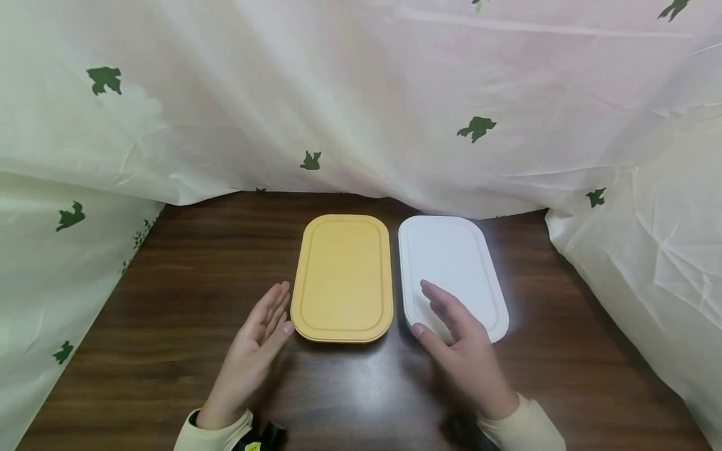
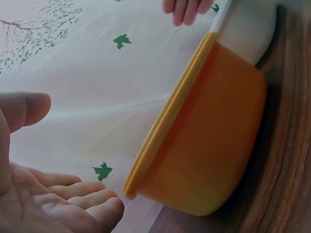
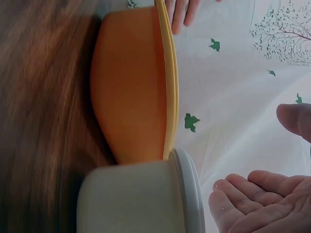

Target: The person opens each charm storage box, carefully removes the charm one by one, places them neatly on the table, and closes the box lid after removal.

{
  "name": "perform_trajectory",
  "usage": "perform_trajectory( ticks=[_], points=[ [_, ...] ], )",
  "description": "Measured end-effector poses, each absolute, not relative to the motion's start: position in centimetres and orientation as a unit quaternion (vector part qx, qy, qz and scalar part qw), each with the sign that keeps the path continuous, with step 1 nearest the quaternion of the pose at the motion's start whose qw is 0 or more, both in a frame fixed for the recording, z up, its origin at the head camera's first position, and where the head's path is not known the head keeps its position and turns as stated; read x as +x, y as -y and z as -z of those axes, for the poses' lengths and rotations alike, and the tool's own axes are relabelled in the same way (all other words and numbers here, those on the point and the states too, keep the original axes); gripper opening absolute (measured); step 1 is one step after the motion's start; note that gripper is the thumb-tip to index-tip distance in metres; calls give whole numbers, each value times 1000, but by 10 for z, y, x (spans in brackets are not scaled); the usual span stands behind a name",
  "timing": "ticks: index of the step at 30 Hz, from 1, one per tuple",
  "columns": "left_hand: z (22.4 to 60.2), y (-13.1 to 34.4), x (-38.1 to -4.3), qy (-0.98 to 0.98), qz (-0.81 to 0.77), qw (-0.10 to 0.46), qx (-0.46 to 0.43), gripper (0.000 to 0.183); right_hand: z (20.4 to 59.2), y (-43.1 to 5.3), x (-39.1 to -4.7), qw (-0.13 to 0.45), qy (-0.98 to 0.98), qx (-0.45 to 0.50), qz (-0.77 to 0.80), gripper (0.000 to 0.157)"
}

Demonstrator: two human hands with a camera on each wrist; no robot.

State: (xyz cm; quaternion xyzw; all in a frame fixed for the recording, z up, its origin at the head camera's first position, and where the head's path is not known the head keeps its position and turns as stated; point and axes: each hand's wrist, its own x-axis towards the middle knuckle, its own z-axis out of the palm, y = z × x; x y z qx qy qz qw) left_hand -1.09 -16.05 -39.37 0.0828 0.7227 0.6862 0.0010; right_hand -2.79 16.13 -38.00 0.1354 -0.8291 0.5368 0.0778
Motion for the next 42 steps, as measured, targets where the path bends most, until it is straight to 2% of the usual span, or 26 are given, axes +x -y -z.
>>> perform_trajectory(
  ticks=[9,22,29,42],
  points=[
    [397,154,-12,-717,-694,25,61,70,388,-148,-25,83,824,151,-539,60],
    [399,151,-11,-706,-706,40,40,72,389,-133,-15,57,808,166,-563,65],
    [400,149,-10,-702,-709,48,35,70,392,-122,-10,14,815,149,-559,78],
    [417,147,-18,-726,-685,47,26,74,399,-104,-9,4,819,138,-556,89]
  ],
)
